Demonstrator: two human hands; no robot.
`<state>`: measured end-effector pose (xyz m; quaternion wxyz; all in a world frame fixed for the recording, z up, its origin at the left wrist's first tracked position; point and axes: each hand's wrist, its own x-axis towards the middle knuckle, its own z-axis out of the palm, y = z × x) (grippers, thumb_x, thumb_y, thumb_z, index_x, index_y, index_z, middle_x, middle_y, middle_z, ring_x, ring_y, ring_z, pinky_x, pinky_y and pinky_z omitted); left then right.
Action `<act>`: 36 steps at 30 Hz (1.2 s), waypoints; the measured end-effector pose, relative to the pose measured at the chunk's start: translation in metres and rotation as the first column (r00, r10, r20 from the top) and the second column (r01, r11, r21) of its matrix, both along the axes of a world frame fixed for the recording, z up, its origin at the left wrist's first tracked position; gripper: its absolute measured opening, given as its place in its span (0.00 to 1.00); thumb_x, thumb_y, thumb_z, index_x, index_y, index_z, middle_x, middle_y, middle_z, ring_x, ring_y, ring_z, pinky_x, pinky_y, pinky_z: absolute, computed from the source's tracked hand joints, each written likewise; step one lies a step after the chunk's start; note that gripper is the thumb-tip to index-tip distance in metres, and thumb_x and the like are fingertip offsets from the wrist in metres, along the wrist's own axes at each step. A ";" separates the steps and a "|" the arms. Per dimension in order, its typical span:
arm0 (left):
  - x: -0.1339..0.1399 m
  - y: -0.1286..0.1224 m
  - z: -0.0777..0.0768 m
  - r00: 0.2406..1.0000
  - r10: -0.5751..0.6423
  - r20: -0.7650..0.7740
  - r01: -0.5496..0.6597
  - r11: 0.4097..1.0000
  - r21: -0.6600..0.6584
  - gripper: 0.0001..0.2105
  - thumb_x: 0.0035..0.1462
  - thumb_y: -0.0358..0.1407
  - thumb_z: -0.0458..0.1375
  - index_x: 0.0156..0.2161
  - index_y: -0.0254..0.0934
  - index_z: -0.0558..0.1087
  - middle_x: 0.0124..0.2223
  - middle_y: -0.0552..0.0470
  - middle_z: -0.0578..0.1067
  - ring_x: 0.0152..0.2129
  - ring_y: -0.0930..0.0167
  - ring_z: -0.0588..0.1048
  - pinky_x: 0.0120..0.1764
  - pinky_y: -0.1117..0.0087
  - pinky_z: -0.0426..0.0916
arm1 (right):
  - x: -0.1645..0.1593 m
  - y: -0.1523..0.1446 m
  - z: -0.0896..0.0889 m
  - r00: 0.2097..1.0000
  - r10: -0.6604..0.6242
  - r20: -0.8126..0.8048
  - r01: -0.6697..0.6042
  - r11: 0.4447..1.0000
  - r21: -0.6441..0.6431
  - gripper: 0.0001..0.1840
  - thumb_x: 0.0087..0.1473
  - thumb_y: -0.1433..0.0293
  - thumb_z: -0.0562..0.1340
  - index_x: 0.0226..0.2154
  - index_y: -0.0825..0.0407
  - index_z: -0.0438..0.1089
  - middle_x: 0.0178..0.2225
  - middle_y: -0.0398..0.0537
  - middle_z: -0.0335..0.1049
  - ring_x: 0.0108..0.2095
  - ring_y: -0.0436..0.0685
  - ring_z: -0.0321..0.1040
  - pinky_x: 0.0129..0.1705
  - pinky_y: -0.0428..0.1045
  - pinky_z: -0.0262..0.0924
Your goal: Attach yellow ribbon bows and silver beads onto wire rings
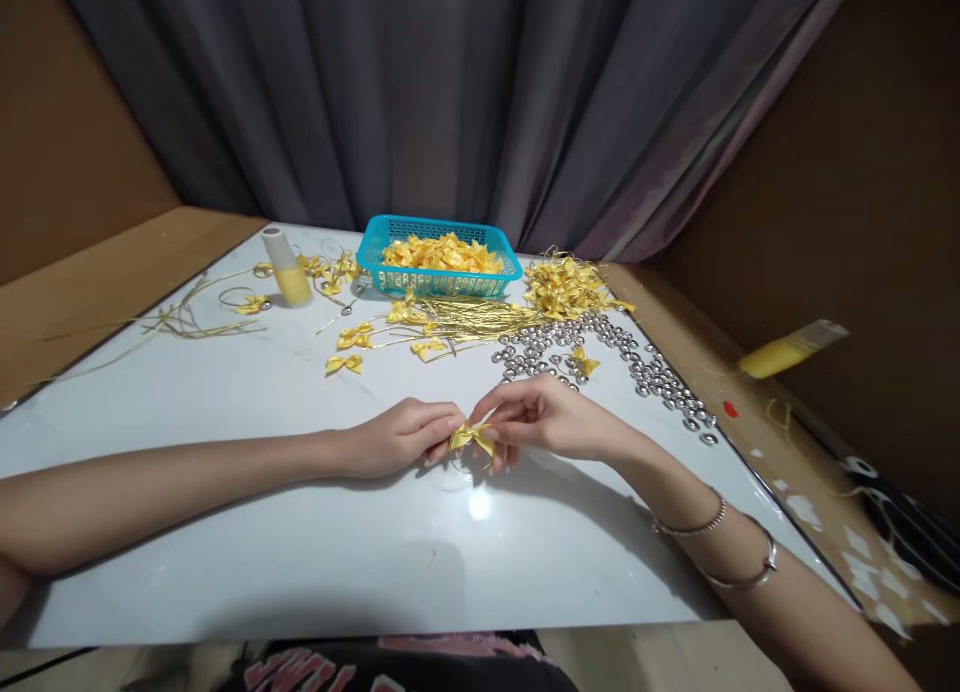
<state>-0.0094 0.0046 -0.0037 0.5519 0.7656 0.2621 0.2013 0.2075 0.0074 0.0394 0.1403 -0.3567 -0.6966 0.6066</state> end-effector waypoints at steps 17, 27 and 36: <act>0.003 0.002 0.000 1.000 0.015 0.022 -0.011 0.984 -0.177 0.13 0.62 0.41 0.49 0.28 0.35 0.61 0.21 0.60 0.60 0.18 0.78 0.58 0.23 0.75 0.54 | 0.001 0.002 0.005 0.998 0.053 0.045 -0.052 0.998 -0.025 0.10 0.54 0.72 0.59 0.40 0.53 0.60 0.26 0.44 0.73 0.20 0.45 0.66 0.24 0.43 0.62; 0.004 0.001 0.002 0.996 0.075 -0.047 -0.079 0.993 -0.088 0.14 0.61 0.40 0.49 0.26 0.35 0.62 0.21 0.59 0.61 0.18 0.77 0.58 0.23 0.74 0.53 | 0.026 0.011 0.025 0.927 -0.052 0.372 -0.128 0.887 0.445 0.08 0.50 0.72 0.60 0.35 0.55 0.72 0.26 0.45 0.75 0.24 0.48 0.65 0.25 0.44 0.56; 0.006 0.000 0.008 0.990 0.107 -0.088 -0.112 0.992 -0.054 0.13 0.60 0.39 0.49 0.25 0.36 0.60 0.21 0.59 0.61 0.19 0.76 0.59 0.25 0.74 0.54 | 0.040 -0.012 0.042 0.886 -0.252 0.390 -0.193 0.565 0.802 0.15 0.52 0.78 0.54 0.25 0.51 0.76 0.25 0.48 0.74 0.27 0.53 0.69 0.29 0.48 0.60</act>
